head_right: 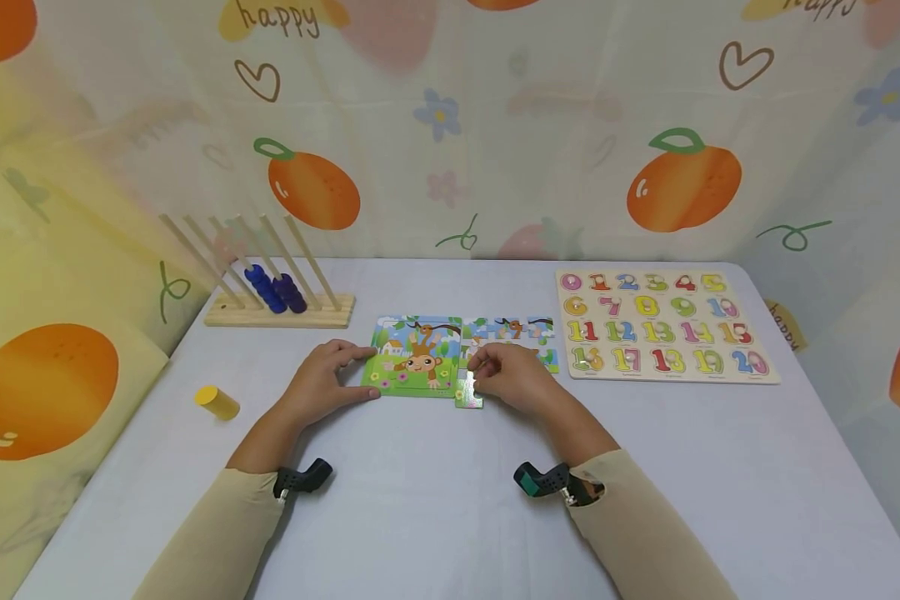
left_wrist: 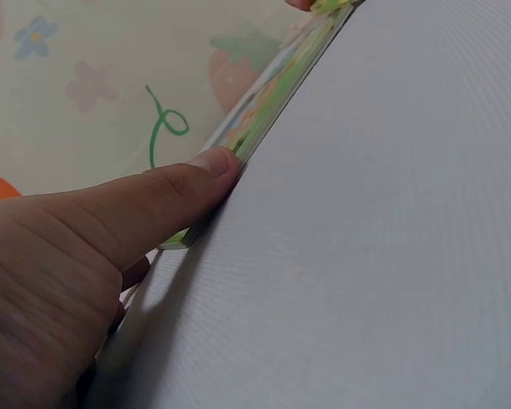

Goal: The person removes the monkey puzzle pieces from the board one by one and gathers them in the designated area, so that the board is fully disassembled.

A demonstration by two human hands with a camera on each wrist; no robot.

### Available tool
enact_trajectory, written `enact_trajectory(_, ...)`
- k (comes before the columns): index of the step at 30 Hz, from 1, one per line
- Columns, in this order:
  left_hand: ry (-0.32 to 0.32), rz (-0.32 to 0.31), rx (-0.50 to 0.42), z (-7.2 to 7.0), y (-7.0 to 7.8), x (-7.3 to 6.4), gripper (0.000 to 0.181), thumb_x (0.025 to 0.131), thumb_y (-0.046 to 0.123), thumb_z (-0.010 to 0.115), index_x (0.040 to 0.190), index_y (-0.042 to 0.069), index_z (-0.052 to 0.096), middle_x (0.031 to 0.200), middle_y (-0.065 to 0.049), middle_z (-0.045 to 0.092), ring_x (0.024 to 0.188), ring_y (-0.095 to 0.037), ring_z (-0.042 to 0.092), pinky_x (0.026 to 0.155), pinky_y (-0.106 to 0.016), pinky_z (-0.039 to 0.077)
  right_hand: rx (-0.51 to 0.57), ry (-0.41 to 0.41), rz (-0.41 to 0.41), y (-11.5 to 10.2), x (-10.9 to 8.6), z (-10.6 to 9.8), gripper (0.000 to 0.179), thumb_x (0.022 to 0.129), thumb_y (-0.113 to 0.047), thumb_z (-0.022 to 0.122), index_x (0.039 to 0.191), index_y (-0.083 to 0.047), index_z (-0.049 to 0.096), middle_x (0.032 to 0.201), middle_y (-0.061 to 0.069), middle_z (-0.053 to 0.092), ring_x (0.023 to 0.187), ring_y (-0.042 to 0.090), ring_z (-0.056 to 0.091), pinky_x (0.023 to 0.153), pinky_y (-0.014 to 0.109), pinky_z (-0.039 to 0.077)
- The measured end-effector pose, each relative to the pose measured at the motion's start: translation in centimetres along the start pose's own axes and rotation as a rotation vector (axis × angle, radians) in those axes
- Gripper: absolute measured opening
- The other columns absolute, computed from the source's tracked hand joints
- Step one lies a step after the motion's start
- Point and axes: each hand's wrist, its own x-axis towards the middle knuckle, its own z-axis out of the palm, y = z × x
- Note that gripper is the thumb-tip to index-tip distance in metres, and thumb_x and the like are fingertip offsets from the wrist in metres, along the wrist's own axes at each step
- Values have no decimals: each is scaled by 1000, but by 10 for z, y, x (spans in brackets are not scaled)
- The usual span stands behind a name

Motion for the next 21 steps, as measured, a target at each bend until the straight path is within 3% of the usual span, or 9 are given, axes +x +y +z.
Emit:
enact_trajectory(9,-8,-11,-2,-1,1,0,73,79,41,97,142,17,71,132,-11,64,125,-35,57,108,-55,43,-85,55,15,3,-1,5,17,94,-13,82,110,-13,79,96,-2,73,94,19,63,89,38,47)
enact_trajectory(21,-18,-15,-1,-3,3,0,73,79,41,97,142,16,71,131,-11,64,124,-35,57,108,-54,44,-66,74,11,1,-4,5,17,94,-14,82,110,-12,79,95,-2,73,94,19,63,90,39,48)
